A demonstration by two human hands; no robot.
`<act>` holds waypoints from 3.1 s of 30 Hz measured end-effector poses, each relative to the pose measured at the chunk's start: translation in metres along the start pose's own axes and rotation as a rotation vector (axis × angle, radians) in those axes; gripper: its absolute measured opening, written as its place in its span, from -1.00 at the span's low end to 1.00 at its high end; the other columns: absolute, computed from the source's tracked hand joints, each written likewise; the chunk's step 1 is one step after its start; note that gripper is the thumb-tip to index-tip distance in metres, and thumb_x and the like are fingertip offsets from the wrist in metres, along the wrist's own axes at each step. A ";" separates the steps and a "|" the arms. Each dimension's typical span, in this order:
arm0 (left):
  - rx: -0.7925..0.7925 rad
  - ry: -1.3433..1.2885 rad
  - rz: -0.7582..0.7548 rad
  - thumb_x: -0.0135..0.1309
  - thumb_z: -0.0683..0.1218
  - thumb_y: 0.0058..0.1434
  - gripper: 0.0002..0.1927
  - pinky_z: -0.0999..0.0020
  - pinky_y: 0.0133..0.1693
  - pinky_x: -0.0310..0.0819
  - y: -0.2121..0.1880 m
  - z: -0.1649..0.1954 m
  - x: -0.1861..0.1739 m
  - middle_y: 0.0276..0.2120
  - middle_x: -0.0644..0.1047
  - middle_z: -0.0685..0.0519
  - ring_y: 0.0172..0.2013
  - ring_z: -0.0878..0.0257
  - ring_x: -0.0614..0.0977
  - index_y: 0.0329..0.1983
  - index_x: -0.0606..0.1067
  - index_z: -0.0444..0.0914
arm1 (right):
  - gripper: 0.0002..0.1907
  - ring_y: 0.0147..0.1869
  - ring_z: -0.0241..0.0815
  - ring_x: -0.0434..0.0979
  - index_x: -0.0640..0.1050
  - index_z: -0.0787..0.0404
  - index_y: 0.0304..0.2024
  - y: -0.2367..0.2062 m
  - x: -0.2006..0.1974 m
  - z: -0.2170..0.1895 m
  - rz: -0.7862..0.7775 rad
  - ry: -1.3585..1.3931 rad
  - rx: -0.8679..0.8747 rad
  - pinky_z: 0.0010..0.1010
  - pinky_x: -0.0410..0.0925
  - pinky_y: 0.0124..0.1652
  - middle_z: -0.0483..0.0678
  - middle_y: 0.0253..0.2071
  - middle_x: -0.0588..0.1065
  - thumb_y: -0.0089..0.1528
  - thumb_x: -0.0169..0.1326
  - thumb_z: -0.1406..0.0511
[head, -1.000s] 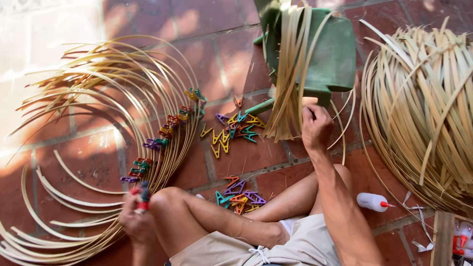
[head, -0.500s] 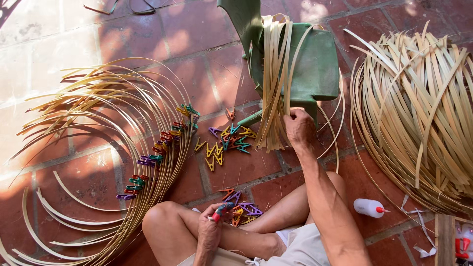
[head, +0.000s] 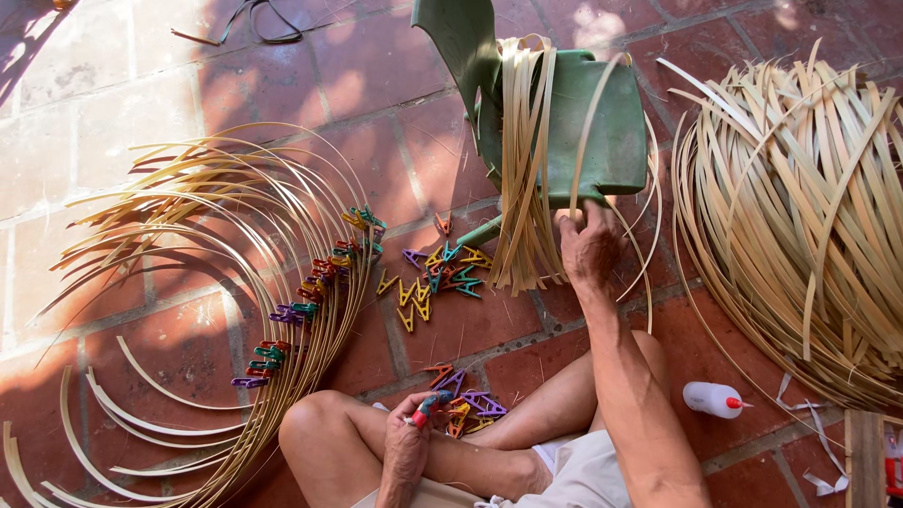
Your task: The person sits on a tiled floor and assembles thin bamboo strips into circular shapes. They apply glue to the ends of the strips, overlap them to form a loop, and secure the joint with a small clothespin. The person repeats this process for multiple strips, placing the finished circles on the floor.
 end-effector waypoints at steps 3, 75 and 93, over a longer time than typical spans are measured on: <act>0.011 0.004 -0.015 0.03 -0.23 0.31 -0.78 0.24 -0.10 0.58 0.003 0.000 0.003 -0.21 0.65 -0.12 -0.21 0.14 0.69 -0.06 0.55 -0.44 | -0.75 -0.42 -0.19 0.53 0.64 0.31 -0.14 -0.002 0.005 -0.006 -0.072 0.128 -0.064 -0.31 0.33 -0.47 0.01 -0.34 0.57 0.32 0.16 0.22; 0.556 0.079 -0.121 0.03 -0.33 0.40 -0.63 0.42 -0.33 0.53 -0.210 0.185 0.197 -0.01 0.47 -0.07 -0.20 0.24 0.61 0.26 0.50 -0.42 | -0.81 -0.66 -0.39 0.34 0.47 0.30 -0.08 0.004 -0.211 -0.206 -1.147 1.728 0.291 -0.62 0.19 -0.67 0.06 -0.41 0.55 0.41 0.10 0.27; 0.510 0.095 -0.131 0.05 -0.32 0.43 -0.60 0.35 -0.01 0.62 -0.198 0.176 0.188 -0.03 0.65 -0.23 -0.14 0.23 0.70 0.33 0.44 -0.39 | -0.75 -0.60 -0.33 0.44 0.43 0.35 -0.02 0.008 -0.219 -0.230 -0.994 1.787 0.310 -0.58 0.27 -0.62 0.10 -0.36 0.55 0.42 0.17 0.30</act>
Point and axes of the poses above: each hand's wrist, its own y-axis towards the middle knuckle, its own x-axis out of the palm, z = x × y, the point moved 5 cm from there along y, towards the middle knuckle
